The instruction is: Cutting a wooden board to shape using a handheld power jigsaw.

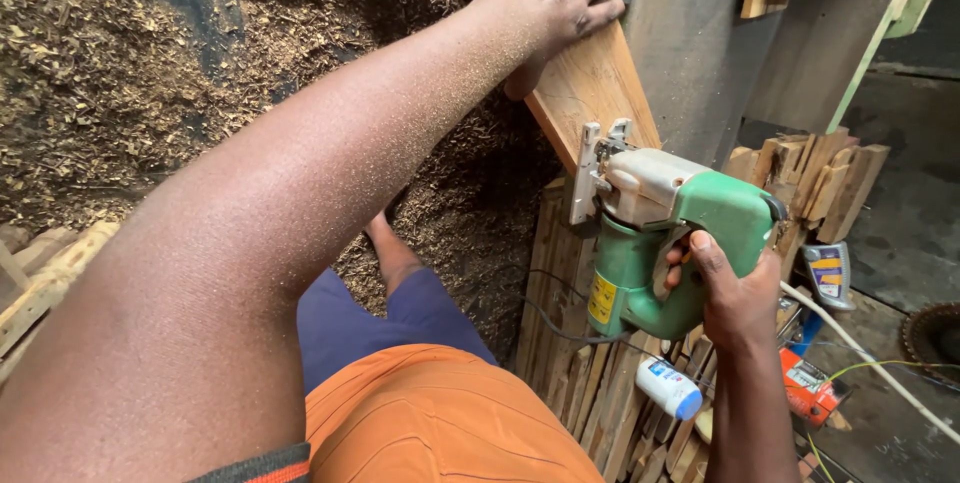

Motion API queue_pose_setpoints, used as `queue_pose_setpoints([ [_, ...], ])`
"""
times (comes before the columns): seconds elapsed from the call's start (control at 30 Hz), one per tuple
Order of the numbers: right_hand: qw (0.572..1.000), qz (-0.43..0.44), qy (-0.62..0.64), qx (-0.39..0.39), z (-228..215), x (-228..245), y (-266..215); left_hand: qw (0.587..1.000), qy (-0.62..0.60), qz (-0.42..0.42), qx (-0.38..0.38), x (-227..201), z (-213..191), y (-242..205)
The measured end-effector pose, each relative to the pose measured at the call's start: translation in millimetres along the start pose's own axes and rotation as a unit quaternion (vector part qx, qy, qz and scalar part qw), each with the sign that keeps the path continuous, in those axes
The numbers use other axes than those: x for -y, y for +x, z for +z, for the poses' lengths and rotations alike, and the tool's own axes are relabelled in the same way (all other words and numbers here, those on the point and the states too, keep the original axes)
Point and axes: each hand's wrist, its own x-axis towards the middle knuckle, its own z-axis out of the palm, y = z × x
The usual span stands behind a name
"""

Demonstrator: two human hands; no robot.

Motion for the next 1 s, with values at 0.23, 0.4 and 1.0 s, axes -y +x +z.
queue_pose_setpoints([
  [0.23,1.000,0.005,0.002,0.005,-6,-5,6,1.000,-0.001,0.001,0.008,1,1,0],
  [0.4,1.000,-0.001,-0.001,0.014,-7,-2,6,1.000,0.006,-0.006,0.018,-1,-1,1],
  [1.0,0.999,-0.005,-0.003,0.041,-12,0,14,0.999,0.011,-0.013,0.040,-3,-1,3],
])
